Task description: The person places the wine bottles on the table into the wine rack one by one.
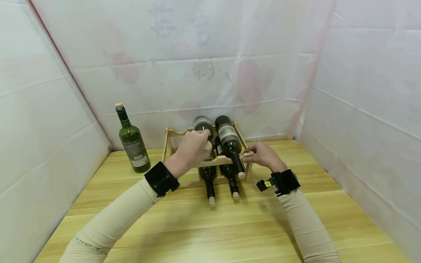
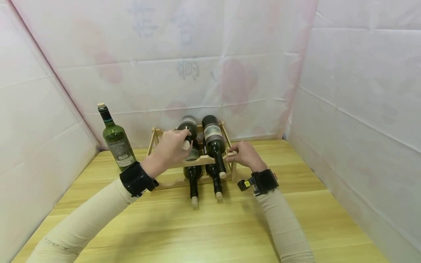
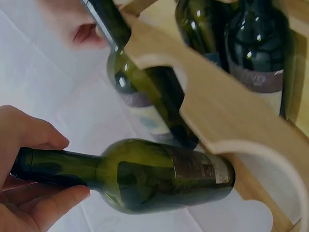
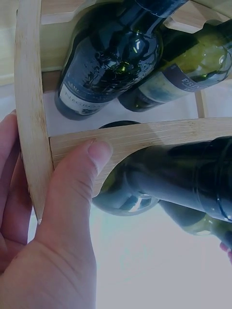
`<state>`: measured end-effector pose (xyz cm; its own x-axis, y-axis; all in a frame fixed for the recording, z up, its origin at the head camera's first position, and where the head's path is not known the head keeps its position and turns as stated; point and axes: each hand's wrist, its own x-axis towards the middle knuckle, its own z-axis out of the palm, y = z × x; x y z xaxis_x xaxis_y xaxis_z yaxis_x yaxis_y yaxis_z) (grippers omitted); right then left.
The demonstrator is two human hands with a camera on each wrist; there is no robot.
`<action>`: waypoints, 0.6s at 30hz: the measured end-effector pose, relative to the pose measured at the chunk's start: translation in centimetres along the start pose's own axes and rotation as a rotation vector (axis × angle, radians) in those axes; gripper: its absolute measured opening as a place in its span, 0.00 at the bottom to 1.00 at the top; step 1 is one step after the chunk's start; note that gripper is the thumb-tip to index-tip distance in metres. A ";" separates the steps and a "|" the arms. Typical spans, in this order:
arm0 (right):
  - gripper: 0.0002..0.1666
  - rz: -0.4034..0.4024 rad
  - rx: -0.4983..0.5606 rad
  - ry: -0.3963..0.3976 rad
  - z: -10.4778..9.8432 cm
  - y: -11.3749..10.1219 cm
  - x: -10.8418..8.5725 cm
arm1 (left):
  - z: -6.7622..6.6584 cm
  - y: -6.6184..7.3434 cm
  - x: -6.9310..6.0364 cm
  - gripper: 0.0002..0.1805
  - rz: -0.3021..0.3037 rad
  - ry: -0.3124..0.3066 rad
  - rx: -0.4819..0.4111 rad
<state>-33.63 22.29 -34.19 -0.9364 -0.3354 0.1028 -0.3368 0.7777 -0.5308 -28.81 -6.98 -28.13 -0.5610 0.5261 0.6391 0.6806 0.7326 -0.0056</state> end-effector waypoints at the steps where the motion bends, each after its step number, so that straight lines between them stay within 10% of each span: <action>1: 0.22 0.002 0.002 -0.001 0.0 0.0 0.0 | 0.2 0.1 -0.3 0.09 0.010 -0.013 0.011; 18: 0.22 -0.017 0.005 0.009 0.3 0.1 0.2 | 4.7 1.0 -4.2 0.20 0.149 -0.059 0.241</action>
<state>-33.75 22.10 -34.49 -0.9315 -0.3436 0.1196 -0.3522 0.7695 -0.5327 -28.02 -6.42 -34.42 -0.4943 0.6548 0.5718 0.6301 0.7230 -0.2832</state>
